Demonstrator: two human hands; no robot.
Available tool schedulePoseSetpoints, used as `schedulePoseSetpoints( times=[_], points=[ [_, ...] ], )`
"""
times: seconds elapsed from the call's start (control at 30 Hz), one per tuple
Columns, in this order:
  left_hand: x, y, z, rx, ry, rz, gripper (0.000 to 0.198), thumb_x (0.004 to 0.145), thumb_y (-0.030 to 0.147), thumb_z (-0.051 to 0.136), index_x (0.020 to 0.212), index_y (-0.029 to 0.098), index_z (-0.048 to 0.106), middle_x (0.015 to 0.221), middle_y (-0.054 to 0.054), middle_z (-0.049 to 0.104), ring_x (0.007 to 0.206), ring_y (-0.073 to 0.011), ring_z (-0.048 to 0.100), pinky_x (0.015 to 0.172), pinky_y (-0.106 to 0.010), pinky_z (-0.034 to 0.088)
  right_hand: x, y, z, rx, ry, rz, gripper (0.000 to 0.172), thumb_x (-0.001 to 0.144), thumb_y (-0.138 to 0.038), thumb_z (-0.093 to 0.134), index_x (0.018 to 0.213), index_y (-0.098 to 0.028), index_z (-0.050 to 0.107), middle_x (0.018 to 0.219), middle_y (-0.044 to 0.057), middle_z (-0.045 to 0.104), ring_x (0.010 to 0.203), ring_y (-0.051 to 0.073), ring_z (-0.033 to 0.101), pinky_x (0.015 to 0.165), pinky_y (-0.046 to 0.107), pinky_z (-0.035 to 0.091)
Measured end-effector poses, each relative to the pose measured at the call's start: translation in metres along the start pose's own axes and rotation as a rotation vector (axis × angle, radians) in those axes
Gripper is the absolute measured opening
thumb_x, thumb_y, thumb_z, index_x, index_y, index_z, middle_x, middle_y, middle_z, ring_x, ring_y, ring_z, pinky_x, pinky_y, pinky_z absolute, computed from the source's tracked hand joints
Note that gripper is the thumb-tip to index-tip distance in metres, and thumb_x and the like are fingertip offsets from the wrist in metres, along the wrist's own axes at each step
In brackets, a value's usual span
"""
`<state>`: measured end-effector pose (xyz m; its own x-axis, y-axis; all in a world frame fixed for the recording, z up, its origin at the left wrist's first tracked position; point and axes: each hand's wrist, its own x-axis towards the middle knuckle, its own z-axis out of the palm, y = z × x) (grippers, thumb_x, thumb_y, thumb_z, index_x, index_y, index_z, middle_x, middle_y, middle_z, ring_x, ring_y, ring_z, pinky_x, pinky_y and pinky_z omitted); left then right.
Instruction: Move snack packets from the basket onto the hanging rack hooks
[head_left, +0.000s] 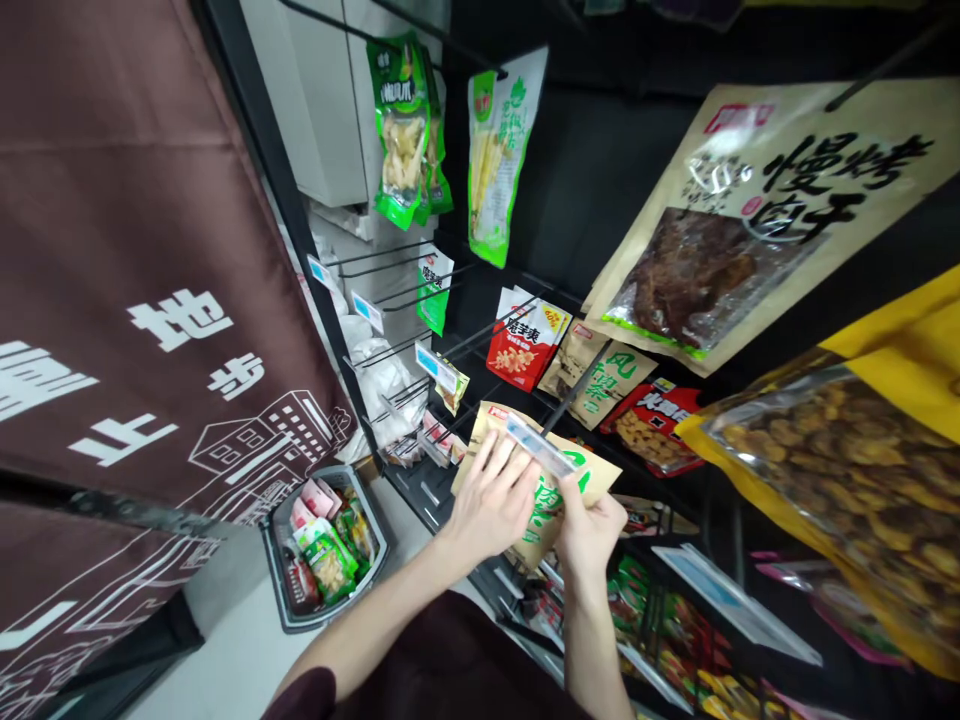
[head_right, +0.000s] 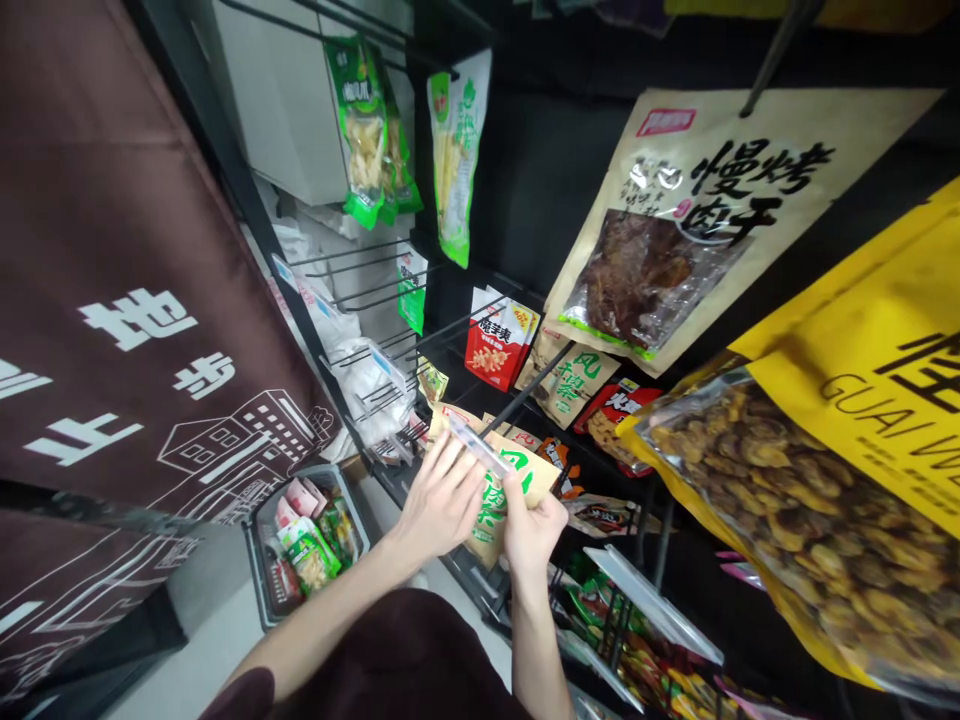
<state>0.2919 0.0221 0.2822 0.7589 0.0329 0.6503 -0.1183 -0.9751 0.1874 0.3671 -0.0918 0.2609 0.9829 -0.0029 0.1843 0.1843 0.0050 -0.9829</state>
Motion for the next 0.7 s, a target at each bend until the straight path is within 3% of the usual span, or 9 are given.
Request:
schedulePoseSetpoints(
  times=[0.23,0.37,0.5,0.6,0.7],
  points=[
    [0.004,0.006,-0.005,-0.02,-0.004,-0.028,0.03,0.091,0.015,0.044,0.115,0.01,0.062,0.121,-0.014,0.065,0.127,-0.0301,0.051,0.117,-0.056,0.033,0.003,-0.002,0.0,-0.033,0.012,-0.04,0.046,0.069,-0.053,0.077,0.057,-0.013,0.058,0.051,-0.004,0.049,0.049,0.009,0.042,0.046,0.02,0.038],
    [-0.002,0.003,-0.007,-0.05,-0.02,-0.01,0.039,0.092,0.014,0.044,0.13,0.01,0.055,0.135,-0.015,0.057,0.134,-0.0301,0.045,0.118,-0.054,0.033,0.017,0.006,0.004,-0.014,0.003,-0.007,0.041,0.071,-0.051,0.077,0.068,-0.012,0.064,0.06,-0.001,0.058,0.054,0.011,0.048,0.051,0.022,0.042],
    [-0.023,0.004,-0.002,-0.057,-0.038,-0.021,0.054,0.09,0.01,0.044,0.145,0.013,0.041,0.153,-0.015,0.037,0.144,-0.0308,0.029,0.115,-0.052,0.038,0.05,0.019,0.012,0.014,0.009,-0.016,0.043,0.072,-0.053,0.075,0.073,-0.011,0.067,0.067,0.002,0.063,0.059,0.013,0.053,0.055,0.023,0.044],
    [-0.048,0.008,0.008,-0.074,-0.047,-0.042,0.054,0.09,0.007,0.043,0.144,0.015,0.042,0.156,-0.014,0.032,0.144,-0.0282,0.031,0.112,-0.048,0.043,0.084,0.027,0.02,0.023,0.047,-0.049,0.047,0.072,-0.057,0.073,0.07,-0.011,0.065,0.062,0.0,0.06,0.056,0.012,0.051,0.053,0.023,0.042],
    [-0.072,0.008,0.017,-0.105,-0.029,-0.042,0.053,0.09,0.007,0.043,0.141,0.017,0.046,0.153,-0.013,0.039,0.139,-0.0255,0.041,0.107,-0.041,0.049,0.118,0.031,0.028,0.013,0.109,-0.134,0.049,0.071,-0.059,0.072,0.064,-0.013,0.061,0.054,-0.003,0.054,0.051,0.011,0.046,0.05,0.023,0.04]
  ],
)
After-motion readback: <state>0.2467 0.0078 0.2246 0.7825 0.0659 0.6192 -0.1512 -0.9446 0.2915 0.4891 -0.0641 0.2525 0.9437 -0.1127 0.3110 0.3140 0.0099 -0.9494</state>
